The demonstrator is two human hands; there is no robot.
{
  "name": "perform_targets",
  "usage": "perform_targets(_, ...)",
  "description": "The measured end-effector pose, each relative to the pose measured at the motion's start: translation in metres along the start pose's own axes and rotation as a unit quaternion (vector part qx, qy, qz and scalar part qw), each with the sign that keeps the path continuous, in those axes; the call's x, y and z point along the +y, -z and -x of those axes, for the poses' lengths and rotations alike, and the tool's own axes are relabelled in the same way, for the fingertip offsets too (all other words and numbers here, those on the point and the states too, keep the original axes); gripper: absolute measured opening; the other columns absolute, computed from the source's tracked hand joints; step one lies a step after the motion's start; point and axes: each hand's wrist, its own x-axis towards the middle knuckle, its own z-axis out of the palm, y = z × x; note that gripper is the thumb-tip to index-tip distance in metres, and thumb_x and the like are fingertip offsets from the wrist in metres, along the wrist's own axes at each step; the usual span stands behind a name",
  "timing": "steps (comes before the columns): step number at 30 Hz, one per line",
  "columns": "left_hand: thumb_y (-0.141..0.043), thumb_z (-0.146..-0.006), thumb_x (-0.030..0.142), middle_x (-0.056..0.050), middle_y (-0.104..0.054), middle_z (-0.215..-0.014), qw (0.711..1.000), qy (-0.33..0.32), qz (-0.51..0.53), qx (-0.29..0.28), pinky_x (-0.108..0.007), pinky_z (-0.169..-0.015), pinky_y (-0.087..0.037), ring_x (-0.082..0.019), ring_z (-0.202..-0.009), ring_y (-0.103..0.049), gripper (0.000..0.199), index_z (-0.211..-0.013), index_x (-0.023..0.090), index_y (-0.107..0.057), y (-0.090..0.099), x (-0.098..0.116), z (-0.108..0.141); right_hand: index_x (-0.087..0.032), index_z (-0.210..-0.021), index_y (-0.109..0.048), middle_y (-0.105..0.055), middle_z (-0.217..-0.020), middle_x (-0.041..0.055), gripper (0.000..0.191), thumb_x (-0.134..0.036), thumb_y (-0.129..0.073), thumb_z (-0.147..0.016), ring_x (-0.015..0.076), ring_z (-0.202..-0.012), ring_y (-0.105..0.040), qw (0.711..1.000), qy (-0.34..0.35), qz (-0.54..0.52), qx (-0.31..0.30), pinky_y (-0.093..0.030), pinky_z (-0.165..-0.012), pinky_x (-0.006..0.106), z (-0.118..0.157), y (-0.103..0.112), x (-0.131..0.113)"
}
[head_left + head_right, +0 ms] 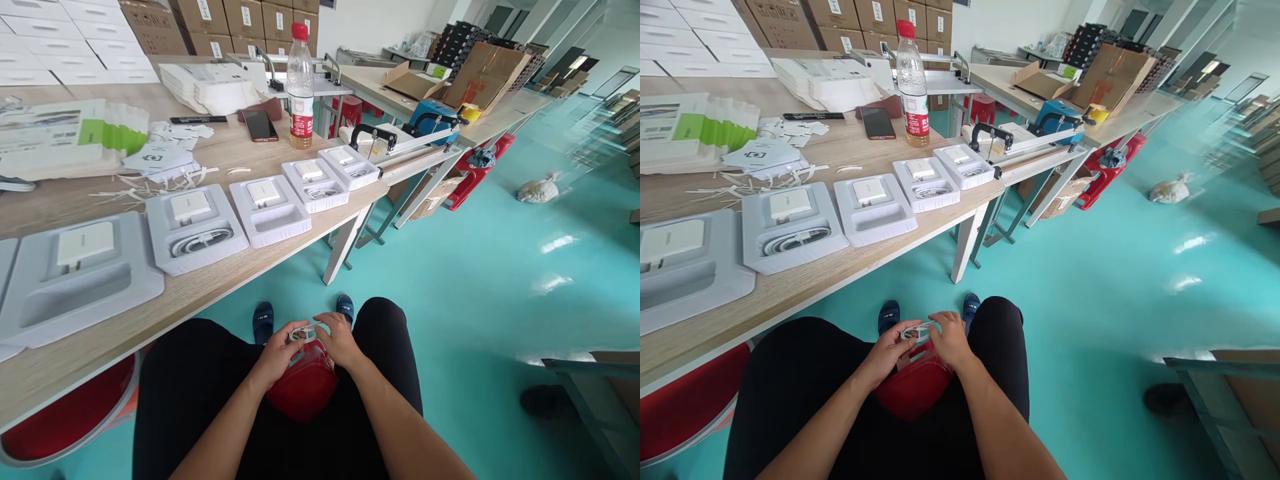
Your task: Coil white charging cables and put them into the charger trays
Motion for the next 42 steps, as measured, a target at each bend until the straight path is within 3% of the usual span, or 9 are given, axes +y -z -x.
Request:
perform_targets(4,-0.073,-0.072,0.028,0.002,-0.061,-0.083,0.998,-0.010,-0.050,0.023,-0.023,-0.057,-0.039,-0.012,-0.060,-0.050,0.044,-0.114,0.021,-0.067,0.000,-0.001,-0.001,-0.025,-0.101,-0.075,-0.072,-0.089,0.0046,0.022,-0.025,-0.056,-0.090,0.0204,-0.087,-0.065,0.999,0.015,0.019,-0.030,-0.048,-0.080,0.031,0.002,0.000,-0.003)
perform_targets(10,-0.064,-0.079,0.052,-0.001,-0.063,-0.058,0.992,0.009,-0.126,0.004,-0.026,-0.051,-0.037,-0.016,-0.049,-0.051,0.040,-0.092,0.015,-0.070,0.002,-0.008,-0.003,-0.025,-0.102,-0.074,-0.074,-0.094,0.0026,0.020,-0.022,-0.058,-0.090,0.0178,-0.087,-0.066,0.998,0.026,0.052,-0.027,-0.047,-0.076,0.026,0.005,0.000,-0.006)
perform_targets(16,-0.053,-0.084,0.047,-0.001,-0.065,-0.056,0.979,0.007,-0.199,0.034,-0.026,-0.050,-0.038,-0.018,-0.047,-0.056,0.040,-0.101,0.015,-0.070,0.008,-0.016,-0.008,-0.023,-0.087,-0.075,-0.072,-0.098,0.0074,0.015,-0.021,-0.060,-0.089,0.0228,-0.094,-0.062,0.994,0.025,0.104,-0.013,-0.040,-0.086,0.035,0.005,0.001,-0.013)
perform_targets(19,-0.050,-0.085,0.042,-0.002,-0.067,-0.058,0.973,0.006,-0.225,0.048,-0.028,-0.052,-0.041,-0.019,-0.049,-0.059,0.039,-0.105,0.016,-0.071,0.010,-0.021,-0.010,-0.020,-0.080,-0.073,-0.070,-0.096,0.0106,0.014,-0.019,-0.061,-0.086,0.0243,-0.093,-0.060,0.995,0.005,0.099,-0.009,-0.040,-0.079,0.035,0.008,-0.003,-0.016)
perform_targets(23,-0.051,-0.085,0.038,-0.003,-0.069,-0.063,0.970,-0.003,-0.237,0.052,-0.030,-0.062,-0.046,-0.022,-0.060,-0.066,0.036,-0.105,0.017,-0.072,0.010,-0.024,-0.010,-0.020,-0.082,-0.067,-0.066,-0.072,0.0040,0.012,-0.019,-0.056,-0.087,0.0187,-0.067,-0.059,0.998,-0.045,0.035,-0.013,-0.037,-0.061,0.029,0.012,-0.009,-0.016)
perform_targets(26,-0.054,-0.084,0.037,-0.003,-0.068,-0.059,0.970,-0.010,-0.237,0.048,-0.030,-0.064,-0.047,-0.023,-0.062,-0.067,0.034,-0.103,0.017,-0.073,0.008,-0.024,-0.010,-0.021,-0.080,-0.061,-0.062,-0.063,-0.0003,0.016,-0.025,-0.050,-0.091,0.0165,-0.059,-0.058,0.996,-0.074,-0.046,-0.010,-0.038,-0.056,0.027,0.013,-0.011,-0.017)
perform_targets(30,-0.056,-0.082,0.039,-0.002,-0.065,-0.055,0.976,-0.013,-0.216,0.038,-0.030,-0.059,-0.045,-0.022,-0.056,-0.064,0.032,-0.097,0.016,-0.073,0.004,-0.022,-0.010,-0.022,-0.079,-0.055,-0.063,-0.063,-0.0020,0.012,-0.027,-0.049,-0.089,0.0158,-0.057,-0.062,0.982,-0.095,-0.165,-0.015,-0.045,-0.059,0.027,0.010,-0.015,-0.017)
perform_targets(35,-0.054,-0.081,0.046,-0.004,-0.068,-0.064,0.990,-0.005,-0.136,0.024,-0.031,-0.057,-0.049,-0.021,-0.058,-0.063,0.041,-0.099,0.013,-0.071,0.001,-0.023,-0.014,-0.022,-0.079,-0.051,-0.066,-0.067,0.0004,0.018,-0.038,-0.054,-0.083,0.0172,-0.053,-0.065,0.940,-0.146,-0.304,-0.045,-0.051,-0.058,0.030,0.007,-0.025,-0.010)
perform_targets(42,-0.062,-0.077,0.046,-0.003,-0.068,-0.063,0.997,-0.013,-0.067,0.038,-0.029,-0.057,-0.048,-0.020,-0.057,-0.063,0.042,-0.101,0.014,-0.072,0.004,-0.024,-0.016,-0.019,-0.071,-0.056,-0.062,-0.056,-0.0005,0.039,-0.054,-0.072,-0.064,0.0111,-0.043,-0.050,0.906,-0.188,-0.376,-0.043,-0.038,-0.046,0.025,0.004,-0.024,-0.007)
